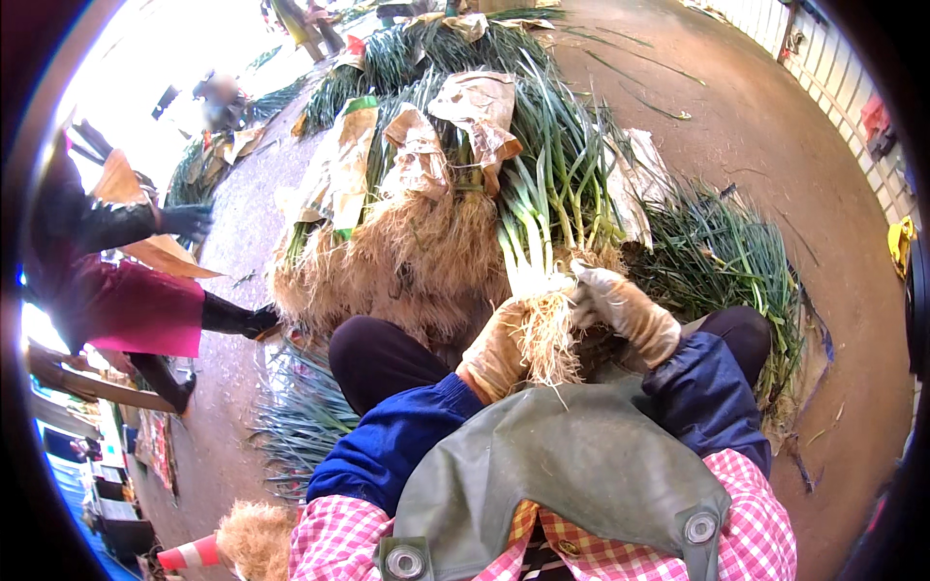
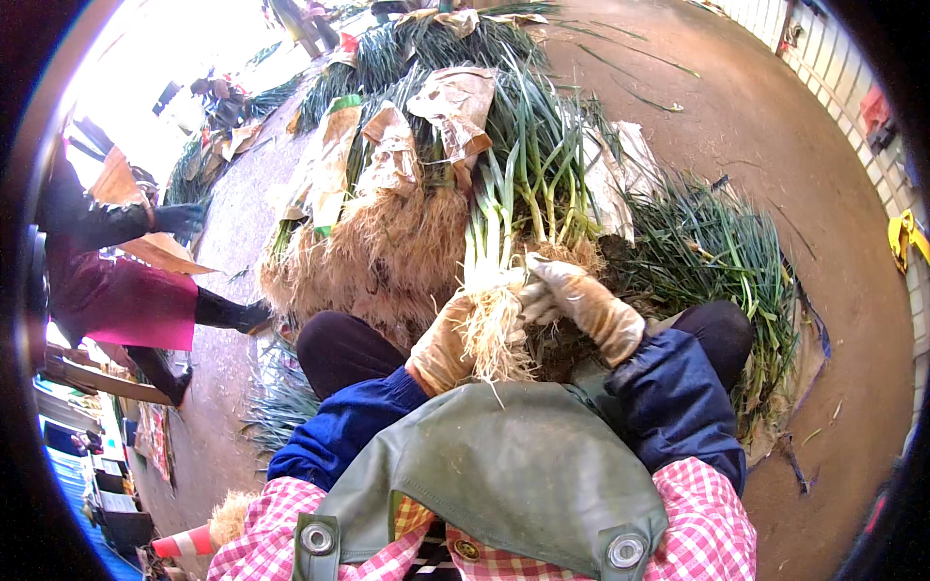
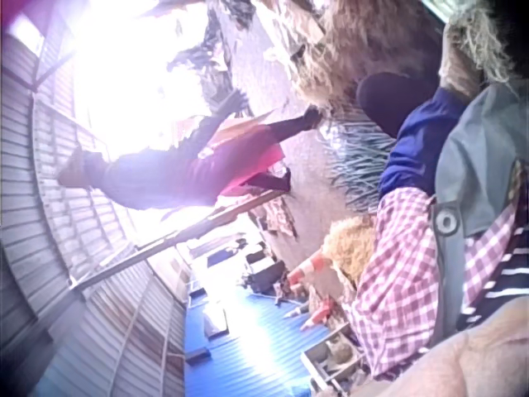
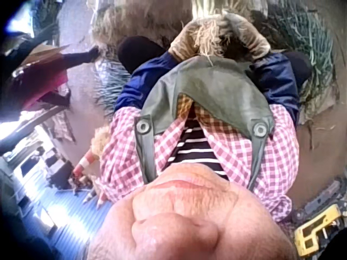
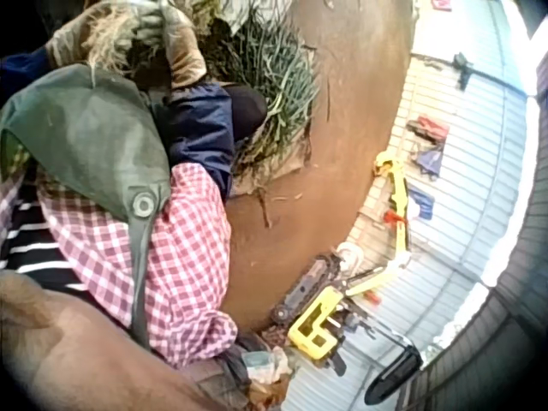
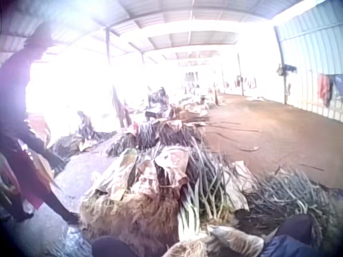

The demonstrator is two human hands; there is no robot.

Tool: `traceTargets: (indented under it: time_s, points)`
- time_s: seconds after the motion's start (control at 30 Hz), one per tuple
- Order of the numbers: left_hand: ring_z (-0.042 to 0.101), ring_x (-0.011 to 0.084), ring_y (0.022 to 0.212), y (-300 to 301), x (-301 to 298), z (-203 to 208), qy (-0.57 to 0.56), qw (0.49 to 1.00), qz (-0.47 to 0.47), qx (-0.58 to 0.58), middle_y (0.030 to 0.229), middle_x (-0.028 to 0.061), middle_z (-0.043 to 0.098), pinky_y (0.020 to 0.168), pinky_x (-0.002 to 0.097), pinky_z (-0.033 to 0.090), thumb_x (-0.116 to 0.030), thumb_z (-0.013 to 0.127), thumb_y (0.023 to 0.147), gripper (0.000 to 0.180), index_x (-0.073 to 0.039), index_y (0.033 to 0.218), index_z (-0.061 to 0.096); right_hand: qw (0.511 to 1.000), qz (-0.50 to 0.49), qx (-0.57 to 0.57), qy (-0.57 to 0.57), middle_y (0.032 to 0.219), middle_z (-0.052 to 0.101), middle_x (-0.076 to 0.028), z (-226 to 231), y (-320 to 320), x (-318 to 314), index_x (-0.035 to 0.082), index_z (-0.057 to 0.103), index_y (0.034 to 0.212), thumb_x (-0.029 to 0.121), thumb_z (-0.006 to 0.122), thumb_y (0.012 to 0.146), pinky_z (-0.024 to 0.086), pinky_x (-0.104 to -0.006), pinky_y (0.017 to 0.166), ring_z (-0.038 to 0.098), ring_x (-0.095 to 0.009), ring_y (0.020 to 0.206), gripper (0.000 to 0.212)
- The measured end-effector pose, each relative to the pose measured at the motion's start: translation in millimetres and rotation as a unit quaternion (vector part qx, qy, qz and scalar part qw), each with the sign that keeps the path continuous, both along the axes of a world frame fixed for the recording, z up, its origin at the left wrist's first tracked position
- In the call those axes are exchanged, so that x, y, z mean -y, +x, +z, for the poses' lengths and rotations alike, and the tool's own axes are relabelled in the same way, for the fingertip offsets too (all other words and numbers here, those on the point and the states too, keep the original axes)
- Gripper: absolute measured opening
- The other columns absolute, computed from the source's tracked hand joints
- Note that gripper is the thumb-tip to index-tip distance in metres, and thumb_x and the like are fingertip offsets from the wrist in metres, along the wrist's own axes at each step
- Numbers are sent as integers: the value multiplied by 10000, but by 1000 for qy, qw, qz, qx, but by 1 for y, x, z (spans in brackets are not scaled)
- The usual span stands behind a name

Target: The person processes bundles of plants by hand, peeling away outer layers, trimming or cleaning the roots, and then gathering them into organized piles.

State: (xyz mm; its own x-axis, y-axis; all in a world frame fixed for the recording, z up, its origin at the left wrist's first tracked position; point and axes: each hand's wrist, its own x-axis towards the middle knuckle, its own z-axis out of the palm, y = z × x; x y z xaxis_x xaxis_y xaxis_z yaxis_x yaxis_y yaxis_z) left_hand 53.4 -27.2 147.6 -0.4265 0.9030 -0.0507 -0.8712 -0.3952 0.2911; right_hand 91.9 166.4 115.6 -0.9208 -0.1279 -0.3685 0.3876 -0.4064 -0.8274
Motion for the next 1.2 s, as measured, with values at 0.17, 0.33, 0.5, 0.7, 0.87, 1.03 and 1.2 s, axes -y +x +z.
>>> traceTargets:
  time_s: [0.17,0.33,0.5,0.7,0.87,1.03,1.2]
  points:
    - [635,158,783,11,21,-5,-131,991,13,13,951,85,651,694,279,555,-166,518,942,292,21,1159,573,961,77,-68,-257,1246,534,-236,-34,-34,31,-21,398,1326,454,428,959,413,-389,1002,564,-307,1106,601]
    - [629,165,866,31,52,31,-210,977,21,-12,1024,107,634,779,283,551,-155,486,962,314,37,1206,531,908,93,-32,-406,1262,502,-295,-13,-40,68,-60,431,1281,537,538,877,445,-541,952,520,-431,1143,729]
    - [630,185,885,39,110,82,-331,937,-58,-95,1036,133,618,801,335,552,-149,493,948,341,69,1209,506,866,86,-19,-492,1208,499,-340,11,-39,100,-141,394,1235,492,655,820,360,-540,1033,513,-427,1131,800]
    - [625,152,784,82,162,176,-547,800,-121,-214,963,87,637,735,270,512,-114,709,767,414,-4,1133,550,841,70,-110,-526,1209,556,-211,31,-22,143,23,521,1196,511,586,862,353,-523,1045,530,-353,1134,595]
    - [541,83,723,121,219,216,-691,643,-176,-281,856,-17,605,650,255,469,-113,812,688,451,-52,1080,597,841,14,-100,-531,1029,641,-150,57,-32,156,47,562,1106,472,604,869,521,-517,841,633,-303,935,489]
    - [502,91,620,122,282,232,-703,358,-185,-586,707,1,580,570,281,448,-118,716,699,137,-73,766,605,843,-81,-338,-410,968,640,-36,95,-78,115,77,577,1094,330,611,892,479,-305,896,608,-152,906,325]
    - [577,291,626,93,331,212,-732,171,-72,-655,610,125,572,731,403,452,-249,654,770,125,-137,715,649,863,-97,-400,-294,1011,660,-62,122,-98,46,76,614,1074,436,559,890,437,-366,950,611,-210,962,408]
